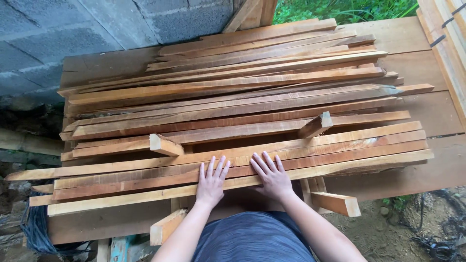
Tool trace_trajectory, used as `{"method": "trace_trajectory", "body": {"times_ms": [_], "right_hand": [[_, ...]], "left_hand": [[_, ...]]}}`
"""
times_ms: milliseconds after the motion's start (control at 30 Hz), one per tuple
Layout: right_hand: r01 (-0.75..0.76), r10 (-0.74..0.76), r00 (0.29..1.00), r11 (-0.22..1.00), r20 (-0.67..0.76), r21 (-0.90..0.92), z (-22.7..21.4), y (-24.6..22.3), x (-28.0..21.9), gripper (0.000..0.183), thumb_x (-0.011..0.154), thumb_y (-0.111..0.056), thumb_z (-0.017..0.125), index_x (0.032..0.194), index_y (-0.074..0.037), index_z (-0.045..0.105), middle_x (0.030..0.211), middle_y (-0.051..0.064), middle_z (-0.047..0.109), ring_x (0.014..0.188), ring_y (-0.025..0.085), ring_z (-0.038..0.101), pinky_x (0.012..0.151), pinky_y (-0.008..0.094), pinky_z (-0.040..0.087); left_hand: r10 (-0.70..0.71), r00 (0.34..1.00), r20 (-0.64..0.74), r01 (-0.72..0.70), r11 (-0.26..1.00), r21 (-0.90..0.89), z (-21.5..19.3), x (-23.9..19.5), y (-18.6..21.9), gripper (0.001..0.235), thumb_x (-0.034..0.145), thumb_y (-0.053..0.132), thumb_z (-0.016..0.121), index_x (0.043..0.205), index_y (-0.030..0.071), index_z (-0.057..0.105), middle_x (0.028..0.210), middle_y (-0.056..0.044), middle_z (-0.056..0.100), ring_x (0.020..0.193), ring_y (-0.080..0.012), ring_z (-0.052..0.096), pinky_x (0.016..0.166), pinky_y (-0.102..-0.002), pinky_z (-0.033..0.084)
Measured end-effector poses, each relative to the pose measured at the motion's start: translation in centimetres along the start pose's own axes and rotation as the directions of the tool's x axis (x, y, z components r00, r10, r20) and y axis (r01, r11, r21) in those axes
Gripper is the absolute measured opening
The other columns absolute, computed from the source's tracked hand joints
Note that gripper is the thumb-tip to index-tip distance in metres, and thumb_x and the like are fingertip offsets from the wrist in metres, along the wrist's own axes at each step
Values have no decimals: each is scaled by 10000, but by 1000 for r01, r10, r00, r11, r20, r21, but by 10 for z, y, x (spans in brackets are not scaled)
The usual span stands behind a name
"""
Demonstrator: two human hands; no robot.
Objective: The person stacks thin wooden planks on a wooden workbench and secures them into bundles using black plastic straps. They align the planks, wrap the straps around the stacks, and tie them by hand.
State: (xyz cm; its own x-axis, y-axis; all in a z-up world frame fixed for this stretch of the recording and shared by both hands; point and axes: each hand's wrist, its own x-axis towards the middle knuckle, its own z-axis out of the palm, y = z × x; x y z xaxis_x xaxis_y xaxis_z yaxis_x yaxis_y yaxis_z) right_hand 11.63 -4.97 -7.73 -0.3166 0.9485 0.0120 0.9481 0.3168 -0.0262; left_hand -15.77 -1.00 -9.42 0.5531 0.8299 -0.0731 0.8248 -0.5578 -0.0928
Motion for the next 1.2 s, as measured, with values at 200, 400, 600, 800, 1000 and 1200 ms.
{"method": "trace_trajectory", "body": {"times_ms": [200,400,600,800,1000,1200], "right_hand": [[14,-15,1000,999,-17,-33,11,6,4,1182,623,-800,686,1591,-217,341,1682,-1,297,1562,276,217,1223,600,187],[7,4,992,996,130,-86,-4,0,24,1166,630,-609,745,1604,-137,312,1686,119,254,1528,475,210,1170,698,249],[-10,-12,987,991,158,137,-54,4,33,1144,721,-842,588,1593,-140,355,1680,108,299,1559,405,201,1210,667,179],[-210,179,975,937,132,280,-36,7,68,931,839,-765,597,1553,-192,432,1569,1,460,1502,287,325,1221,658,170],[-214,9,819,933,574,291,-56,20,145,1039,623,-915,652,1226,-70,689,1045,108,765,945,327,731,870,425,568],[-314,-174,564,858,807,405,-29,33,187,1220,476,-782,789,1382,11,588,1352,168,665,1219,337,660,1066,419,527]], "left_hand": [[23,997,-78,-22,1000,19,11,7,6,1083,675,260,748,1623,217,226,1712,-58,193,1551,-380,181,1184,-677,225],[58,980,-190,-52,998,36,5,5,3,978,700,163,608,1616,199,267,1713,-72,223,1553,-399,208,1177,-686,232],[-49,985,-166,49,999,-2,6,7,11,969,707,233,679,1602,248,308,1698,-18,262,1531,-348,267,1199,-636,249],[-490,815,-310,103,648,-754,-38,-26,48,478,802,297,840,1250,226,689,1356,34,635,1351,-220,546,1218,-430,309],[-371,325,870,480,-728,-490,-54,-43,85,571,908,457,620,1210,-24,681,1257,-168,723,1166,-258,700,851,-341,572],[-307,153,939,-173,-944,-280,-93,53,82,710,883,417,630,1448,9,497,1393,-152,601,1218,-246,601,1023,-371,468]]}}
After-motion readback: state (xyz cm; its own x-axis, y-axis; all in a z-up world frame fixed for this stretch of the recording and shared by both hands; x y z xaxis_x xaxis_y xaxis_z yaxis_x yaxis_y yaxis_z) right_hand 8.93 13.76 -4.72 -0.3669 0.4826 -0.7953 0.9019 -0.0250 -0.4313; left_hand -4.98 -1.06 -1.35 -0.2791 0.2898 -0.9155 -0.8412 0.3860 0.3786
